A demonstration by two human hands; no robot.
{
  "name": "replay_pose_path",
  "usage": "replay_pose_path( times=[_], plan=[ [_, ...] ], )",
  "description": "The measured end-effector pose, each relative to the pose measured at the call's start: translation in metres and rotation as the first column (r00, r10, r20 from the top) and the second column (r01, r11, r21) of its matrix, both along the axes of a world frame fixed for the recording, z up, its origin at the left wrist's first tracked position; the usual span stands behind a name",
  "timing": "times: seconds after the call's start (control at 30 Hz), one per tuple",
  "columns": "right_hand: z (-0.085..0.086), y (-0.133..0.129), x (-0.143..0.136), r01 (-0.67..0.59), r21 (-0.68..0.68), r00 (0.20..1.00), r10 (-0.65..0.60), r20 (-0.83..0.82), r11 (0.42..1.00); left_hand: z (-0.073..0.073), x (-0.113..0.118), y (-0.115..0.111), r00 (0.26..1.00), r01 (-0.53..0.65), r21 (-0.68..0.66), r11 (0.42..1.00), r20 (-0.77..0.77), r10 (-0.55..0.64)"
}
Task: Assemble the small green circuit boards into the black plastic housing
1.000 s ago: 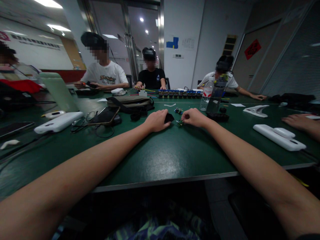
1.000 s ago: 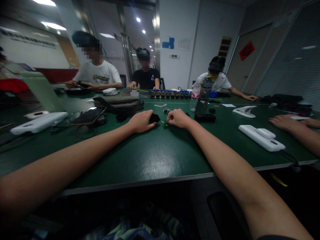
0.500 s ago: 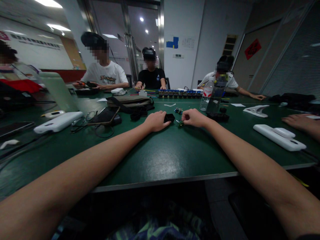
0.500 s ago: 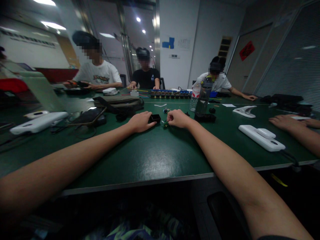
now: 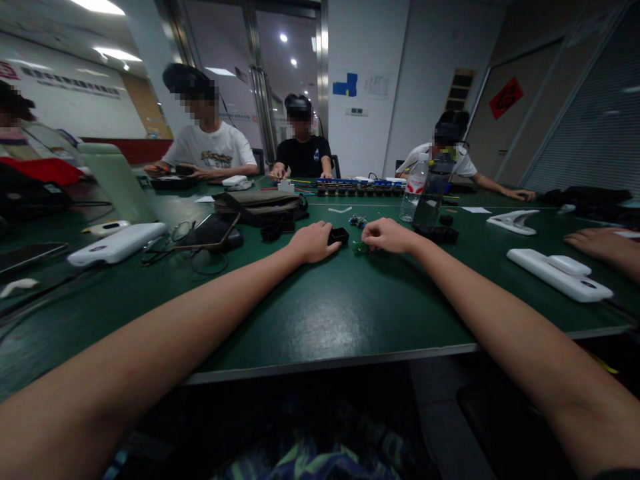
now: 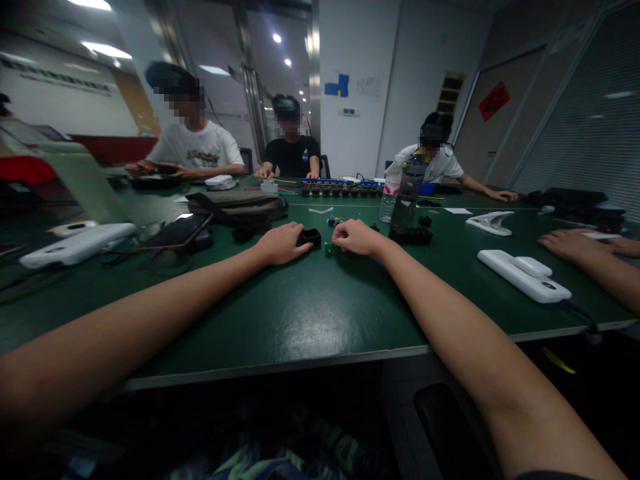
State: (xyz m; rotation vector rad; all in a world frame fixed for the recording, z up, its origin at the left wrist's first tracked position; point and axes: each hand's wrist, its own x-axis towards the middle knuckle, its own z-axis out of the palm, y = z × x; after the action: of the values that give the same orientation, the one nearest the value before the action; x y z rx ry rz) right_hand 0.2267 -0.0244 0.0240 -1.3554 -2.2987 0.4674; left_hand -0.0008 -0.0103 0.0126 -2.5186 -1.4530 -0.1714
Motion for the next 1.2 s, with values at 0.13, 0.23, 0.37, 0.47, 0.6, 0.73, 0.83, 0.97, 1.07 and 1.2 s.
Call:
replay_pose_path(
  times=[0.13, 0.23, 0.37, 0.47, 0.6, 0.73, 0.83, 0.97, 1.07, 1.2],
  plan=[
    [-0.001, 0.003, 0.003, -0.037, -0.111, 0.995, 0.026, -0.094, 0.993, 0.0, 0.0, 0.0, 1.0, -0.002, 0.002, 1.0, 0.01, 0.002],
    [0.001, 0.003, 0.004, -0.058, -0.177, 0.991, 0.035, -0.131, 0.982, -0.001, 0.0, 0.001, 1.0, 0.003, 0.0, 1.0, 0.012, -0.003],
    [0.002, 0.003, 0.005, -0.094, -0.208, 0.989, 0.067, -0.135, 0.973, -0.001, 0.0, 0.0, 1.0, 0.006, 0.003, 1.0, 0.006, -0.006],
    [0.003, 0.004, 0.005, -0.129, -0.205, 0.988, 0.108, -0.113, 0.97, -0.001, 0.0, 0.0, 1.0, 0.0, 0.003, 1.0, -0.002, 0.0],
    [0.004, 0.003, 0.005, -0.132, -0.181, 0.99, 0.122, -0.069, 0.975, 0.0, 0.0, 0.0, 1.0, 0.0, 0.003, 1.0, 0.0, 0.0],
    [0.003, 0.002, 0.003, -0.082, -0.136, 0.997, 0.081, -0.014, 0.987, 0.0, 0.0, 0.0, 1.0, -0.001, -0.001, 1.0, 0.007, 0.001],
    [-0.002, 0.004, 0.0, -0.028, -0.092, 1.0, 0.028, -0.001, 0.995, -0.001, 0.0, 0.001, 1.0, -0.005, -0.005, 1.0, 0.013, 0.005],
    [-0.01, 0.007, -0.003, -0.031, -0.077, 0.992, 0.021, -0.127, 0.997, -0.001, 0.0, 0.001, 1.0, -0.007, -0.004, 1.0, 0.019, 0.007],
    [-0.013, 0.008, -0.003, -0.068, -0.104, 0.979, 0.046, -0.197, 0.992, -0.001, 0.0, 0.001, 1.0, -0.012, -0.002, 1.0, 0.018, 0.012],
    [-0.01, 0.008, -0.002, -0.106, -0.105, 0.987, 0.092, -0.132, 0.989, -0.001, 0.0, 0.001, 1.0, -0.005, -0.006, 1.0, 0.013, 0.005]
  ],
)
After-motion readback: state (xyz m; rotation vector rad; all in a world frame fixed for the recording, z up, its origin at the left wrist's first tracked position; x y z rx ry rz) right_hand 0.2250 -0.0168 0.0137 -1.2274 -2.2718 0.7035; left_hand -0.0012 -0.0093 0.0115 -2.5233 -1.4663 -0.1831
